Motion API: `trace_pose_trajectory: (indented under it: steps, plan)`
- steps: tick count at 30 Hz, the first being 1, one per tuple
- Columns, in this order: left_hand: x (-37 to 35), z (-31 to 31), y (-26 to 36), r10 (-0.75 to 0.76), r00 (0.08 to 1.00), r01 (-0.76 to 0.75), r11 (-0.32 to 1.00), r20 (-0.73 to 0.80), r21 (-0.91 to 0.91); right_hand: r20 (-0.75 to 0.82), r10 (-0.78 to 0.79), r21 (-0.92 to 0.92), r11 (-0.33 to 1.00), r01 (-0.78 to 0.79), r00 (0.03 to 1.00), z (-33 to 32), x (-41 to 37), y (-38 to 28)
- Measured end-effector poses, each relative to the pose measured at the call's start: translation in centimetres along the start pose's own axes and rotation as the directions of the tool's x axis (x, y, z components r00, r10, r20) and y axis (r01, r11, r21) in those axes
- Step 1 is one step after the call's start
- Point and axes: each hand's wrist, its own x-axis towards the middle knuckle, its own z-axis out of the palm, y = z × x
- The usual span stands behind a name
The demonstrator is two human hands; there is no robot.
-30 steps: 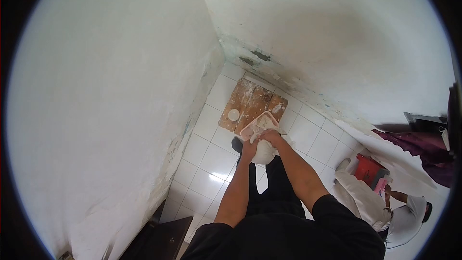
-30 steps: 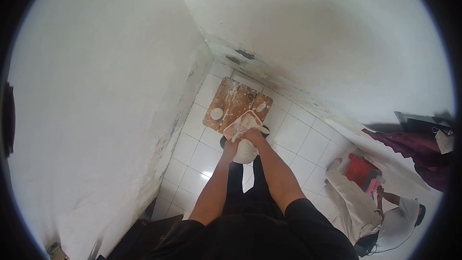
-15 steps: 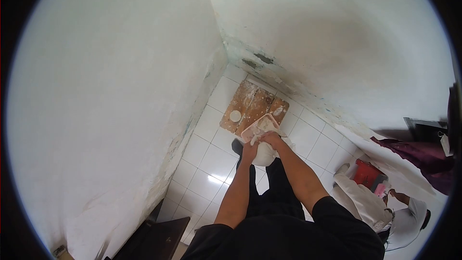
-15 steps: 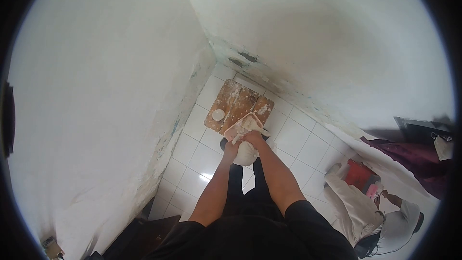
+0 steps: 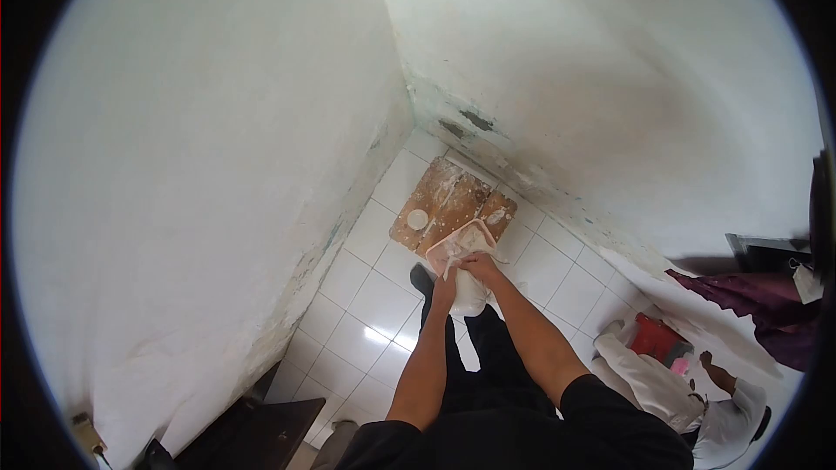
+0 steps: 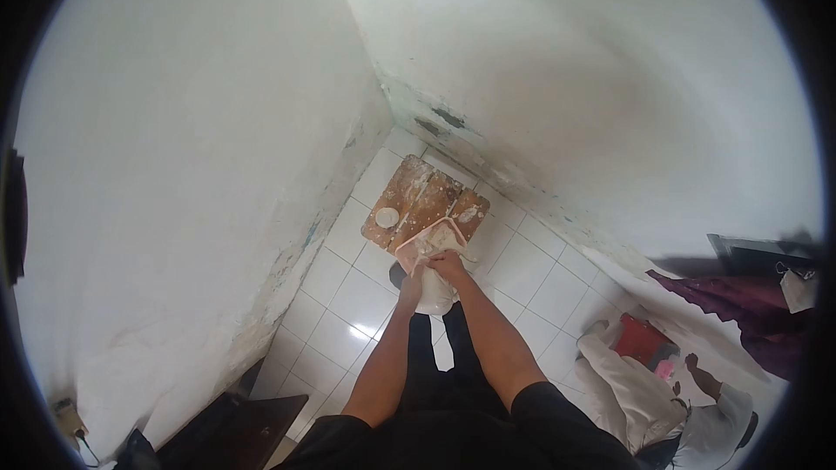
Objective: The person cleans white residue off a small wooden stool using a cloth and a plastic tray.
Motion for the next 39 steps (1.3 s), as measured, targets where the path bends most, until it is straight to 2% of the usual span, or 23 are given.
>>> trace_pose_trajectory:
  steps: [2, 4, 6, 9, 12, 14, 18, 20, 25, 27, 32, 36, 38, 39]
  plan:
    - [-0.6, 0.3, 0.6, -0.019, 0.999, 0.018, 1.0, -0.029, -0.025, -0.068, -0.124, -0.108, 0.987, 0.116, 0.99, -0.1, 0.7, 1.4]
    - [-0.9, 0.8, 0.1, -0.047, 0.997, 0.044, 0.998, -0.061, -0.051, -0.105, -0.165, -0.125, 0.981, 0.152, 0.981, -0.1, 1.0, 2.5]
    - [-1.2, 1.3, -0.4, 0.087, 0.991, -0.088, 0.996, -0.1, -0.004, -0.137, -0.203, -0.14, 0.973, 0.184, 0.97, -0.3, 1.3, 3.1]
    - [-1.3, 1.8, -1.1, 0.119, 0.983, -0.117, 0.993, -0.144, 0.02, -0.034, -0.173, -0.112, 0.979, 0.168, 0.984, -0.7, 1.4, 3.2]
    - [-0.8, 2.1, -2.1, 0.149, 0.975, -0.149, 0.989, -0.162, 0.009, -0.041, -0.122, -0.097, 0.988, 0.117, 0.992, -0.7, 0.4, 2.1]
    - [-0.7, 2.1, -2.4, 0.162, 0.974, -0.162, 0.987, -0.156, 0.015, -0.097, -0.184, -0.15, 0.974, 0.168, 0.978, -0.7, -0.4, 1.2]
    - [-1.0, 2.0, -1.8, 0.203, 0.965, -0.199, 0.979, -0.165, 0.042, -0.047, -0.151, -0.123, 0.982, 0.144, 0.987, -0.8, 0.1, 1.3]
    - [-0.6, 1.9, -2.0, 0.205, 0.965, -0.2, 0.979, -0.166, 0.05, -0.114, -0.165, -0.179, 0.973, 0.143, 0.98, -0.5, -0.2, 0.9]
    - [-1.1, 1.6, -1.4, 0.244, 0.955, -0.237, 0.97, -0.167, 0.057, -0.105, -0.144, -0.152, 0.98, 0.127, 0.984, -0.5, -0.4, 0.4]
    - [-0.7, 1.5, -1.6, 0.274, 0.946, -0.254, 0.959, -0.174, 0.127, -0.11, -0.128, -0.126, 0.985, 0.114, 0.986, -0.2, -0.6, 0.2]
    - [-0.9, 1.2, -1.4, 0.283, 0.949, -0.27, 0.957, -0.139, 0.104, -0.147, -0.081, -0.129, 0.99, 0.062, 0.986, -0.2, -0.6, 0.2]
    - [-0.8, 1.4, -1.5, 0.283, 0.944, -0.266, 0.957, -0.17, 0.116, -0.156, -0.163, -0.174, 0.975, 0.136, 0.974, -0.2, 0.5, 1.7]
    - [-0.5, 1.2, -1.8, 0.302, 0.938, -0.283, 0.951, -0.167, 0.127, -0.078, -0.043, -0.08, 0.996, 0.037, 0.996, -0.3, 0.7, 1.6]
    - [-0.5, 1.1, -1.8, 0.32, 0.933, -0.3, 0.944, -0.164, 0.136, -0.078, -0.043, -0.079, 0.996, 0.037, 0.996, -0.3, 0.6, 1.5]
